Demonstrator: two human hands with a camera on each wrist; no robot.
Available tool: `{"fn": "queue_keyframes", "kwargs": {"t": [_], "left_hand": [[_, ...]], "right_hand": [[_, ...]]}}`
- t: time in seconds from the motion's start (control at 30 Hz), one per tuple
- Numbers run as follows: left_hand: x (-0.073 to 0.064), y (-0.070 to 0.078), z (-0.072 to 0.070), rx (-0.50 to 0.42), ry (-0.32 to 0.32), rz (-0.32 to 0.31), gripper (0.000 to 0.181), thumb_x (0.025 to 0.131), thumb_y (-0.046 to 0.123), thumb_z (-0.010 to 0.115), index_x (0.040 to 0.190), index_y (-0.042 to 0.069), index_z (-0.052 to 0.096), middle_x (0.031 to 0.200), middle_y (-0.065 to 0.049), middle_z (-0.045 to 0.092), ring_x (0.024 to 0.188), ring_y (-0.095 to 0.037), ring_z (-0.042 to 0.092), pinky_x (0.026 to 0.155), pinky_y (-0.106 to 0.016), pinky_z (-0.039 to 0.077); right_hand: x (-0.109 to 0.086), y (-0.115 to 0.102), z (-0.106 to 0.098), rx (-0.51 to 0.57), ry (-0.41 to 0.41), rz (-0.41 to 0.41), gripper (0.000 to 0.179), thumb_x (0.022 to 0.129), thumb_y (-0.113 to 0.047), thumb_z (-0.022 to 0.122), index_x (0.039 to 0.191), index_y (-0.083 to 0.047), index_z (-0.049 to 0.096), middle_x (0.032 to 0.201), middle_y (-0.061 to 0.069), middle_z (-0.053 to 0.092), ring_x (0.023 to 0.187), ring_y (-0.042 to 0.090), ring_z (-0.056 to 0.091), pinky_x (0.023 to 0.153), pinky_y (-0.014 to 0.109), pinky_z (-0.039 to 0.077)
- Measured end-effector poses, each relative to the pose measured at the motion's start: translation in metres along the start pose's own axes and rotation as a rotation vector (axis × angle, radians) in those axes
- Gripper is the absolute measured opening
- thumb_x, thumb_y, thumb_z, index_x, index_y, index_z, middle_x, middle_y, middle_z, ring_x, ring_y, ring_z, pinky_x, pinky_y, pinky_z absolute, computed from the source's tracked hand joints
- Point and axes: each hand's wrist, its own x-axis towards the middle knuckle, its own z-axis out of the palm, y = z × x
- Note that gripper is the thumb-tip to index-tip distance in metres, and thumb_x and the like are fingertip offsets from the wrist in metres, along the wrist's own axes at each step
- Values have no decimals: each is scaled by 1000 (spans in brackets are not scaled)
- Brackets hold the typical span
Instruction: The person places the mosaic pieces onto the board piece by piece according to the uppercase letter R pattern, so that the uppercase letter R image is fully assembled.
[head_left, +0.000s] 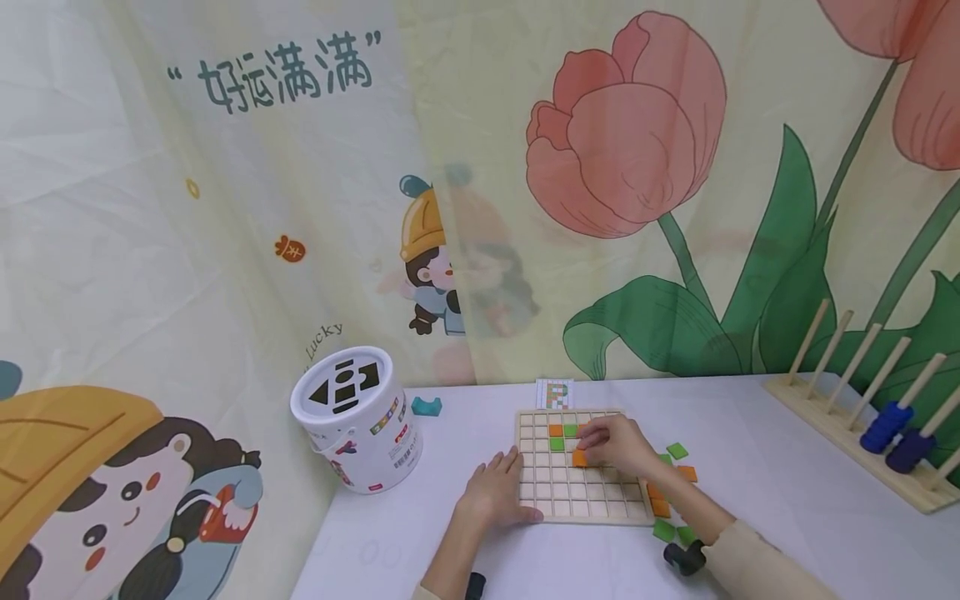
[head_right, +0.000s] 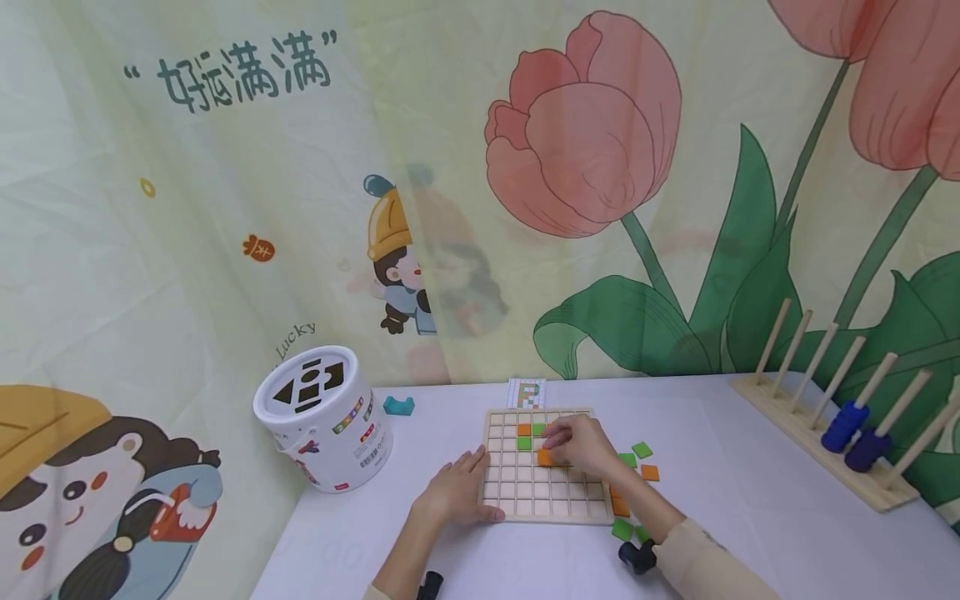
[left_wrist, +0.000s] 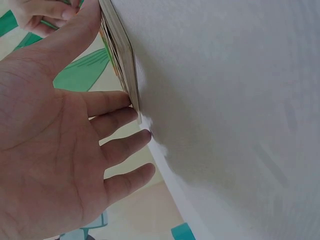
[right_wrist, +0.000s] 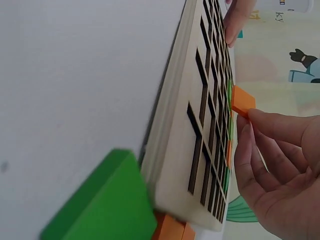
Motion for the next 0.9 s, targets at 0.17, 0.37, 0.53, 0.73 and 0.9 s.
{"fn": "queue_keyframes", "kwargs": {"t": [0.17, 0.37, 0.53, 0.73, 0.9], "left_hand": [[0, 0, 0, 7, -4, -1, 104, 79, 62, 84, 157, 5, 45, 165, -9, 42, 151, -32, 39, 121, -54, 36], [1, 1, 0, 14, -10, 11, 104, 79, 63, 83, 157, 5, 46, 165, -10, 41, 151, -32, 40, 120, -53, 37], [0, 1, 0, 16, -10, 9, 104, 79, 64, 83, 157, 5, 45, 166, -9, 40, 151, -31, 40, 120, -53, 37], [0, 0, -1, 19, -14, 7, 104, 79, 64, 82, 158, 6, 45, 166, -9, 40, 152, -31, 38, 121, -53, 36], [-1, -1, 0, 30, -12, 8, 104, 80, 64, 82, 158, 6, 45, 166, -9, 40, 153, -31, 36, 121, -53, 35]], "right_hand": [[9, -4, 9, -10, 14, -21, 24, 84, 7, 82, 104, -5, 77, 85, -2, 75, 79, 14, 71, 73, 29, 61], [17, -4, 18, -32, 21, -28, 25, 82, 7, 83, 104, -4, 78, 82, -4, 75, 78, 12, 71, 73, 28, 60], [20, -9, 28, -59, 25, -27, 22, 82, 7, 83, 99, -5, 77, 79, -4, 73, 75, 12, 69, 68, 28, 59], [21, -10, 38, -132, 51, -44, 19, 81, 7, 83, 93, -7, 77, 77, -7, 71, 73, 9, 67, 66, 26, 58], [20, -12, 40, -200, 74, -66, 19, 79, 6, 84, 91, -8, 77, 73, -8, 68, 70, 9, 65, 66, 27, 57]]}}
